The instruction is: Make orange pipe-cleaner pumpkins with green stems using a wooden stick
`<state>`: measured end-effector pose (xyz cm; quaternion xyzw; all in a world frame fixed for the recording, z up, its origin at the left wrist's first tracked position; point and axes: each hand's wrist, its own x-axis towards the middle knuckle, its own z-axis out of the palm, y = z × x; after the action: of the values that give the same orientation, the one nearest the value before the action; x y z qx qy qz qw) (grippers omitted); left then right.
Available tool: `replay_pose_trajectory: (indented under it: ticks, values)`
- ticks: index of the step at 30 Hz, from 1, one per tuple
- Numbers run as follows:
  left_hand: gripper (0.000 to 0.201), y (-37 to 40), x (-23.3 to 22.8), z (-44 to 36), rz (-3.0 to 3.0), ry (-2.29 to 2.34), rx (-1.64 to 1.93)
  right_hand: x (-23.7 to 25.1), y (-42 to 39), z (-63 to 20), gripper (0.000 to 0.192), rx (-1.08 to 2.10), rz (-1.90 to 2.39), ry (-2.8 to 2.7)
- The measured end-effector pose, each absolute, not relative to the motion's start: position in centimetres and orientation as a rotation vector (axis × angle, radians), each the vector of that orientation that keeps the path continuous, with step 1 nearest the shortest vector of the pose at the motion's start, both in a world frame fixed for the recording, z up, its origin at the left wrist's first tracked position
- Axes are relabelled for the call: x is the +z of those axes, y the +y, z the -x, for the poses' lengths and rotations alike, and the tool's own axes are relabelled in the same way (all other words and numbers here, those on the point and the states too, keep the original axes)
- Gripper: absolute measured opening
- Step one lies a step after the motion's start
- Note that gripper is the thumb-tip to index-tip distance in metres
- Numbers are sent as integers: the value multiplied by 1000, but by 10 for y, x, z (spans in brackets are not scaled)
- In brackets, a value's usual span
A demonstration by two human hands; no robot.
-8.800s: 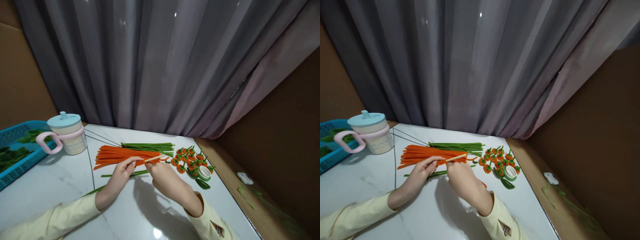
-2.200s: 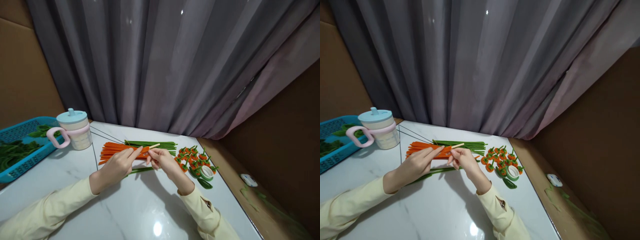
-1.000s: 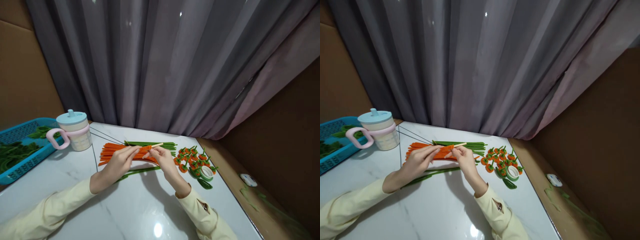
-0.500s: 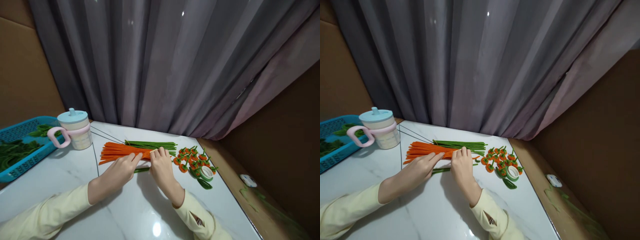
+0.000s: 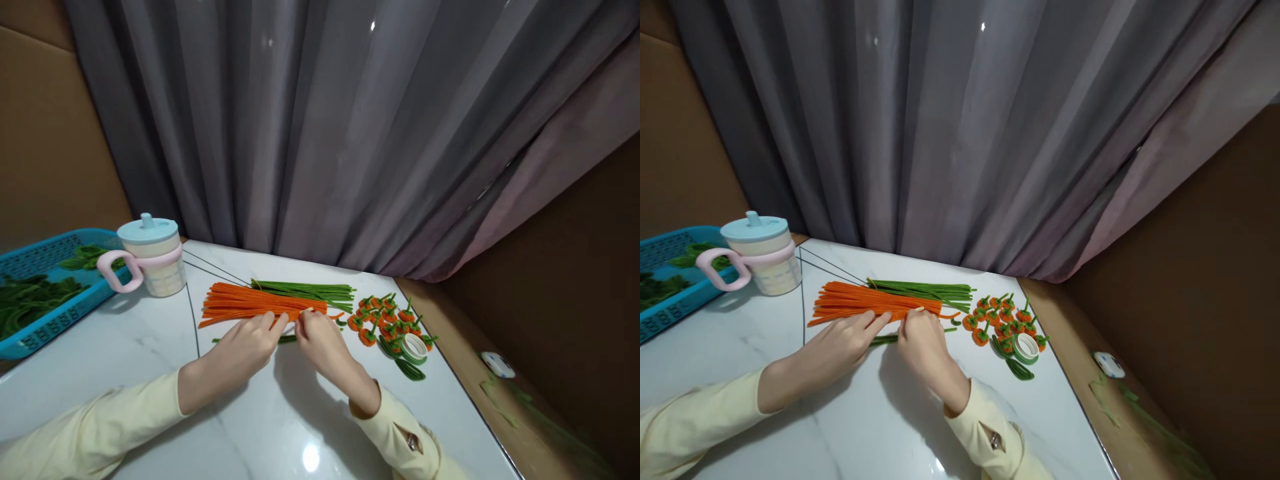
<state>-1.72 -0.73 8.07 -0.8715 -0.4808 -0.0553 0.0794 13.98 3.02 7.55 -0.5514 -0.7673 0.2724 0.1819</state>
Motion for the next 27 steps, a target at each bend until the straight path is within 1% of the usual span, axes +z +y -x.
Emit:
replay_pose_trajectory:
  ticks: [4, 7, 9, 12, 15, 18, 27]
  values:
    - [54, -10, 84, 19, 2542, -1322, -139, 81, 46, -151, 22, 1291, 1438, -1996]
    - [56, -11, 87, 21, 2505, -1267, -136, 84, 56, -158, 16, 1695, 1286, -1808]
    - [57, -11, 86, 23, 2493, -1237, -143, 84, 60, -162, 12, 1887, 1208, -1691]
    - [56, -10, 86, 24, 2469, -1177, -115, 83, 64, -164, 14, 2059, 1150, -1558]
    - [54, -8, 85, 25, 2436, -1088, -51, 78, 64, -163, 15, 2105, 1141, -1485]
    - [51, -7, 84, 25, 2434, -1042, -47, 74, 63, -162, 15, 2075, 1166, -1489]
    - [45, -5, 85, 22, 2481, -1051, -26, 72, 54, -156, 18, 1752, 1283, -1721]
